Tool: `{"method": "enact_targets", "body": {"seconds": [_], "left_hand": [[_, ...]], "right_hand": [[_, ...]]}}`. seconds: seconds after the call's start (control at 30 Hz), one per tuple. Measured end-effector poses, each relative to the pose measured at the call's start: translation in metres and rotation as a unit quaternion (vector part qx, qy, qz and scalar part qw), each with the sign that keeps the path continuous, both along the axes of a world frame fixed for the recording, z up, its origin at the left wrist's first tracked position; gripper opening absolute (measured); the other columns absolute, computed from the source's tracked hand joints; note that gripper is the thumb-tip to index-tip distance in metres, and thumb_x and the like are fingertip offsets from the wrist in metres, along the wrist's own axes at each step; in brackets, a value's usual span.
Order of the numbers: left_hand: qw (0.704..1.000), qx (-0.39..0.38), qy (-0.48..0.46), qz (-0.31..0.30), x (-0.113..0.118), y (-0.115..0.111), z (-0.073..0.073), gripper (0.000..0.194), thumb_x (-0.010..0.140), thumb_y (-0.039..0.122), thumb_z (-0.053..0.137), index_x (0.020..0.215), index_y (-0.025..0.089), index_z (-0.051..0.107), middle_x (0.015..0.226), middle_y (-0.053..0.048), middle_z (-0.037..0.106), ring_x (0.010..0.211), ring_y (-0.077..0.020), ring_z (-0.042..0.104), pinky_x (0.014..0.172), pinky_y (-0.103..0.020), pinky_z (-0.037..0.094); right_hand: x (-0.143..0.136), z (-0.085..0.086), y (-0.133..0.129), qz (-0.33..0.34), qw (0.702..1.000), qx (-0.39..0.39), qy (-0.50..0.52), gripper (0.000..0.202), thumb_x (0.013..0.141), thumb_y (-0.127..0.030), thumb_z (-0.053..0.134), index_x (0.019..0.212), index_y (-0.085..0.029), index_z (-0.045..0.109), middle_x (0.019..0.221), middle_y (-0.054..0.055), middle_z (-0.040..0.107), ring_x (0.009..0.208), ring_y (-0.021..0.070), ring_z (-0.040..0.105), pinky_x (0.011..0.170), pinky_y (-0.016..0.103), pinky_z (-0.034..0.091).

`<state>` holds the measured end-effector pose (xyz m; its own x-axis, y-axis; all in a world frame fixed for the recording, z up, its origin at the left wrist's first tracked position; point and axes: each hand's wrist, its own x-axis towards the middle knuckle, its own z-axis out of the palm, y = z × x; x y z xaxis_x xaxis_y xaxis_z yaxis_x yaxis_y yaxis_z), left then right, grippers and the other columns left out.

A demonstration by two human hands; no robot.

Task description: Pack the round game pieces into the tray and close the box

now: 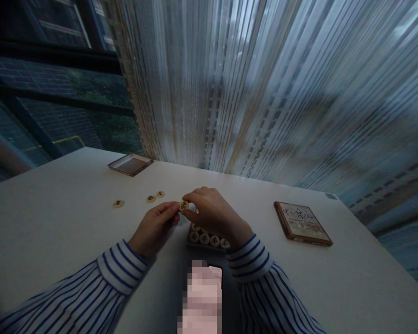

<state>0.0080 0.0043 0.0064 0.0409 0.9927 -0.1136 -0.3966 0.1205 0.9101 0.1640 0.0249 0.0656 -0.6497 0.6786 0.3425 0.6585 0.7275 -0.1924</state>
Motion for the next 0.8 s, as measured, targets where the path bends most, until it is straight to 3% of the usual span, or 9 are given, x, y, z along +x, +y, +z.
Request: {"method": "enact_targets", "body": {"seconds": [0.2, 0.4, 0.8], "left_hand": [[1.000, 0.003, 0.012, -0.001, 0.001, 0.000, 0.000, 0.029, 0.061, 0.036, 0.073, 0.075, 0.011, 0.066, 0.056, 0.001, 0.060, 0.050, -0.0069, 0.047, 0.052, -0.020, 0.036], [0.999, -0.029, 0.013, 0.036, 0.000, 0.003, -0.003, 0.031, 0.062, 0.038, 0.071, 0.078, 0.012, 0.066, 0.082, -0.006, 0.067, 0.061, -0.0084, 0.052, 0.053, -0.020, 0.038], [0.998, -0.036, 0.027, 0.043, -0.002, 0.007, -0.007, 0.029, 0.063, 0.038, 0.069, 0.077, 0.012, 0.066, 0.079, -0.005, 0.066, 0.060, -0.0083, 0.053, 0.052, -0.020, 0.038]], "right_hand": [[0.001, 0.002, 0.001, -0.013, 1.000, 0.003, -0.017, 0.024, 0.081, -0.029, 0.056, 0.099, -0.014, 0.064, 0.090, 0.008, 0.067, 0.086, 0.0193, 0.059, 0.079, 0.032, 0.040], [0.017, -0.007, 0.011, -0.065, 0.997, -0.019, -0.048, 0.024, 0.080, -0.033, 0.056, 0.097, -0.019, 0.065, 0.102, 0.008, 0.064, 0.097, 0.0214, 0.055, 0.087, 0.037, 0.036], [0.031, -0.024, 0.025, -0.080, 0.989, -0.073, -0.102, 0.028, 0.084, -0.039, 0.050, 0.101, -0.021, 0.065, 0.107, 0.007, 0.063, 0.102, 0.0219, 0.053, 0.090, 0.037, 0.034]]}}
